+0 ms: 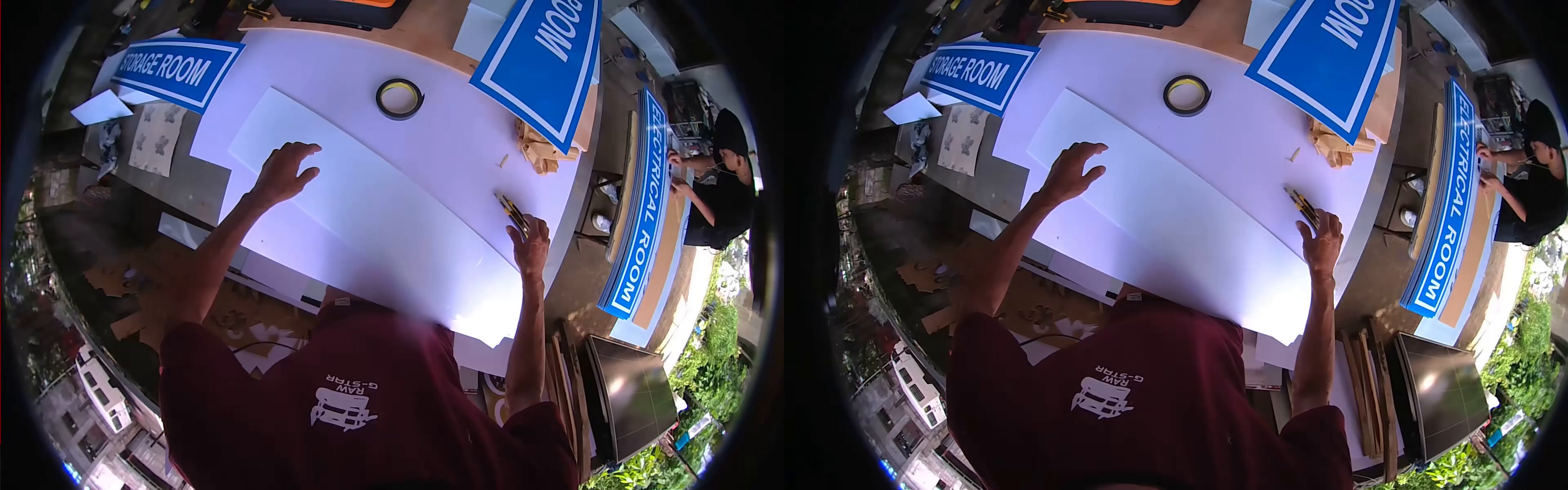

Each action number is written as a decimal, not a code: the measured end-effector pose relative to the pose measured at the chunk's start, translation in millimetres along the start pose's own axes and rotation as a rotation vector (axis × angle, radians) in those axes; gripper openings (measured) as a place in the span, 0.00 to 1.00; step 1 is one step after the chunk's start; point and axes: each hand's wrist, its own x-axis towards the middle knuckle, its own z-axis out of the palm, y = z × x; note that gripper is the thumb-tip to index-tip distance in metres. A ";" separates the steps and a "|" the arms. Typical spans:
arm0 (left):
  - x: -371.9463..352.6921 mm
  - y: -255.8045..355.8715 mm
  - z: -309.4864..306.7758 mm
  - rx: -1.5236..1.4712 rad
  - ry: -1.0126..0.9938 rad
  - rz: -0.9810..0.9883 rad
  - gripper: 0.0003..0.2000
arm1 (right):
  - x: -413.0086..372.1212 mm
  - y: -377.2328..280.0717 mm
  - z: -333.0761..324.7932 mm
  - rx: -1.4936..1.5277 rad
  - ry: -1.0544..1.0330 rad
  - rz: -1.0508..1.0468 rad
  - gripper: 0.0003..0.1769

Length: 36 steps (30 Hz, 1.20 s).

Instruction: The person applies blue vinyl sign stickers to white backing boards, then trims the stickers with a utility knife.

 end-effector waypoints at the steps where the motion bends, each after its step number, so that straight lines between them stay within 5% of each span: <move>1: -1.3 -3.5 9.4 0.131 0.065 0.010 0.21 | -9.3 -6.7 2.8 -0.067 -0.035 -0.022 0.33; 3: 9.0 -42.2 28.6 0.098 0.207 -0.166 0.23 | -18.1 -4.2 11.2 -0.118 -0.005 -0.048 0.37; 7: 21.9 -74.2 23.5 0.183 0.304 -0.207 0.25 | -12.2 -1.5 15.3 -0.174 -0.012 -0.049 0.35; 14: 107.5 -1.4 33.8 0.147 0.159 0.290 0.32 | 22.0 -9.1 20.9 -0.278 0.033 -0.071 0.10; 17: 140.1 36.1 55.6 0.230 0.034 0.308 0.37 | 22.5 -28.7 21.4 -0.224 0.024 0.072 0.13; 19: 157.0 48.9 65.9 0.228 0.019 0.338 0.38 | 13.7 -61.5 24.3 0.107 0.160 0.135 0.18; 23: 185.8 31.4 97.7 0.132 0.175 0.493 0.11 | -14.9 -178.3 2.3 0.851 0.112 0.540 0.28; 25: 176.8 30.8 75.1 0.017 0.201 0.541 0.10 | -32.1 -221.9 17.2 1.201 0.193 0.694 0.31; 27: 148.2 15.1 26.5 -0.560 -0.047 0.223 0.09 | -48.2 -296.5 33.9 1.329 0.224 0.777 0.27; 30: 97.2 -40.7 -35.3 -1.148 -0.432 0.003 0.13 | -42.0 -367.5 51.8 1.261 0.089 0.858 0.20; 33: 45.5 -123.2 -48.7 -1.345 -0.318 0.000 0.15 | -30.1 -409.4 99.0 1.056 0.031 0.734 0.19; 36: 3.9 -202.9 -70.1 -1.364 -0.226 -0.088 0.20 | -33.8 -411.7 134.0 0.428 0.045 0.618 0.20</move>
